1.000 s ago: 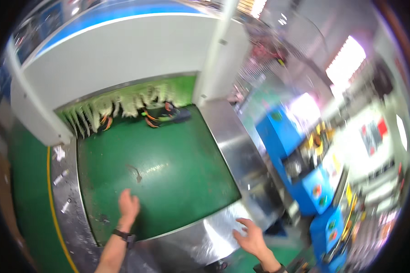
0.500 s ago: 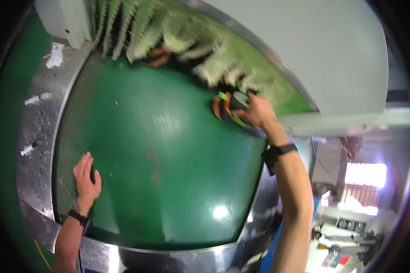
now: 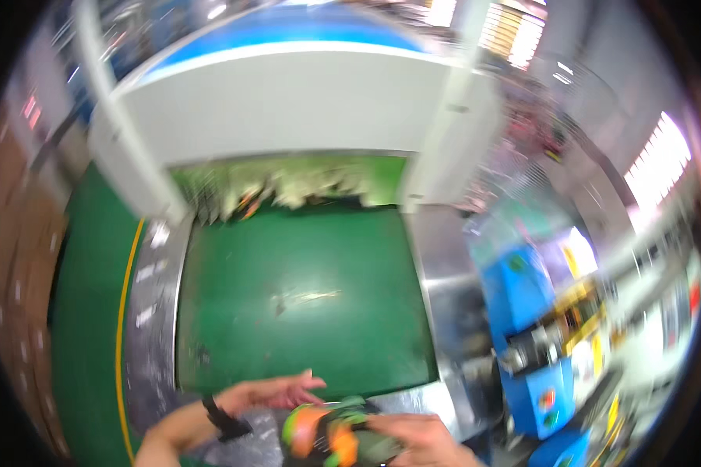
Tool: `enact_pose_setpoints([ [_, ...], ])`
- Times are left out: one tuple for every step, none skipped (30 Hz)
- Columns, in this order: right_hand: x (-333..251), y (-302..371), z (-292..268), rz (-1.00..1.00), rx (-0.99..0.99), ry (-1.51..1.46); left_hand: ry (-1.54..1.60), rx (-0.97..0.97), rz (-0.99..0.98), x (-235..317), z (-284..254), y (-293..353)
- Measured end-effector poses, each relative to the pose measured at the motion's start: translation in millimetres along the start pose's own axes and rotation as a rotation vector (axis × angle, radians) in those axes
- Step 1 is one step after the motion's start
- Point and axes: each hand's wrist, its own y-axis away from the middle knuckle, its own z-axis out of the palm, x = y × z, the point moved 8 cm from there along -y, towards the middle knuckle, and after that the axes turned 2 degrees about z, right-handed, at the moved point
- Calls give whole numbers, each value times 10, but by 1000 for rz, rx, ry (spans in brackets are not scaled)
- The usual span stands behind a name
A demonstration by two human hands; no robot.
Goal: Operating industrial machinery to shape and process athletic shoes.
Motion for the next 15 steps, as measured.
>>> enact_pose_setpoints([
  [-363, 253, -4, -494, -21, 226, -92, 105, 43, 4, 351, 30],
  [-437, 472, 117, -659, -53, 466, -175, 75, 165, 65, 789, 21],
  [-463, 684, 187, -678, -21, 475, -231, 42, 241, 136, 1065, 85],
  [-435, 914, 181, -665, 109, 602, -237, 135, 279, 103, 1196, 155],
  [-327, 1119, 104, -453, 299, 467, -213, 168, 398, 77, 1294, 241],
  [-127, 1281, 25, -213, 417, 390, -161, 356, 527, 106, 1201, 258],
  [86, 1596, -57, -81, 631, -164, -158, 81, 616, 72, 1384, 135],
  [407, 1924, 31, 136, 771, -786, -130, -145, 698, -55, 1574, -23],
  [501, 2031, 213, 252, 681, -932, -115, -212, 705, -208, 1656, -227],
  [396, 2204, 272, 211, 676, -852, -118, -146, 685, -355, 1695, -414],
  [447, 2396, 274, 306, 653, -776, -142, -75, 659, -446, 1807, -610],
  [555, 2595, 245, 422, 627, -710, -164, -6, 645, -512, 1981, -805],
  [623, 2775, 140, 366, 625, -774, -177, 62, 637, -573, 2208, -976],
  [726, 2986, 2, 308, 626, -831, -191, 124, 630, -610, 2475, -1157],
  [810, 3269, -205, 239, 786, -761, -208, 101, 624, -682, 2825, -1344],
])
